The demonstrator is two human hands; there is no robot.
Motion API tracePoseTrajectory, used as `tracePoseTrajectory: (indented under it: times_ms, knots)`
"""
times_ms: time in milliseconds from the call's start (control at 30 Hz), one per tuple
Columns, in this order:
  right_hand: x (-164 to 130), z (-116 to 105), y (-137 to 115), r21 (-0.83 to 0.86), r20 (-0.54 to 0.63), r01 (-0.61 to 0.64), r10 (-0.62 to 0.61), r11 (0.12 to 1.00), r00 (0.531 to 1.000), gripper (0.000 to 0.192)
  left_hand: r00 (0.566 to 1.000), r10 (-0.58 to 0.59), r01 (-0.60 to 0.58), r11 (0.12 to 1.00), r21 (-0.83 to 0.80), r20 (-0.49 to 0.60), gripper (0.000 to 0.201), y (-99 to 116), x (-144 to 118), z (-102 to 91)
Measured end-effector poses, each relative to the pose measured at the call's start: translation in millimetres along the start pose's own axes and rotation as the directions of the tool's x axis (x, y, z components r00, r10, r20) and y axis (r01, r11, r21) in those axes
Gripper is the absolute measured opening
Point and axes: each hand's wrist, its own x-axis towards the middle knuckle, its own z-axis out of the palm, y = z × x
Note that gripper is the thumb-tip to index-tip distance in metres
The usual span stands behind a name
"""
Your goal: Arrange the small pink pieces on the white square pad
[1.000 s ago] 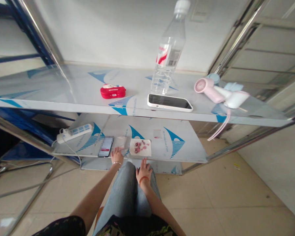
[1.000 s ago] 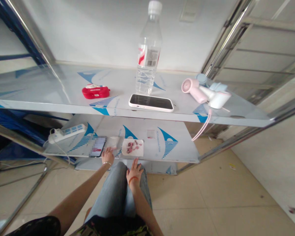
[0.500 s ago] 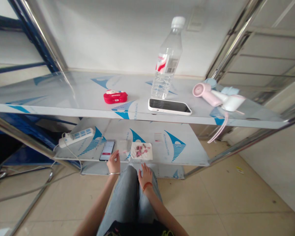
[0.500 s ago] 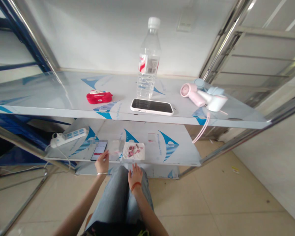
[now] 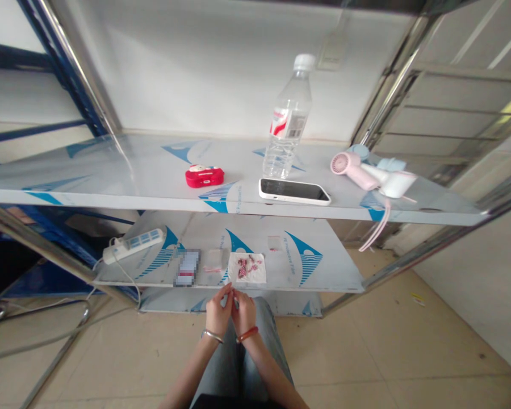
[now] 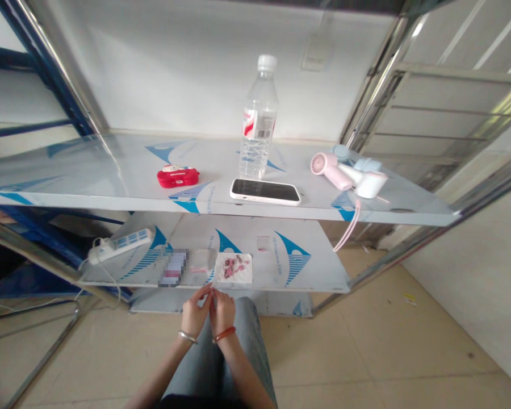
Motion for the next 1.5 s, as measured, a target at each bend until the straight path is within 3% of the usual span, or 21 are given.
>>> tracePoseTrajectory:
  times_ms: [167,300,367,467,567,633,700,900,1133,1500]
  knots:
    - [6,-5,-2,0.115,-0.062,-0.007,0.014,0.993,0.998,0.033,0.997,0.032,-0.029,0.999,-0.044,0.071,0.032,13,-2,-5.2]
    - [15,-21,-11,0.258,-0.081,-0.017,0.039,0.966,0.996,0.027,0.996,-0.02,0.032,0.99,-0.137,0.087,0.029,15,4,-13.6]
    - [20,-33,-17,0.345,-0.042,-0.029,0.047,0.938,0.998,0.025,0.992,-0.063,0.088,0.965,-0.245,0.107,0.029,17,7,-18.0]
    - [25,-50,-29,0.51,0.111,-0.192,0.157,0.839,0.981,0.033,0.979,-0.107,0.164,0.918,-0.361,0.172,0.033,23,11,-23.8]
    - [27,-64,-43,0.617,0.276,-0.353,0.227,0.704,0.934,0.042,0.92,-0.108,0.258,0.891,-0.374,0.377,0.046,36,11,-27.4]
    - [27,-73,-53,0.654,0.327,-0.385,0.215,0.652,0.92,0.046,0.851,-0.075,0.315,0.865,-0.39,0.519,0.052,46,10,-28.1]
    - [28,-79,-61,0.685,0.336,-0.384,0.199,0.62,0.921,0.049,0.813,-0.047,0.339,0.848,-0.407,0.58,0.052,56,9,-27.8]
    - [32,-90,-67,0.707,0.34,-0.386,0.193,0.593,0.92,0.052,0.786,-0.003,0.34,0.837,-0.428,0.619,0.047,71,16,-29.2]
    - [33,-99,-68,0.713,0.374,-0.383,0.144,0.587,0.916,0.047,0.835,0.025,0.285,0.835,-0.471,0.55,0.042,74,18,-30.7]
    - [37,-111,-71,0.741,0.435,-0.401,0.069,0.538,0.898,0.043,0.8,0.025,0.312,0.836,-0.451,0.6,0.043,95,17,-36.7]
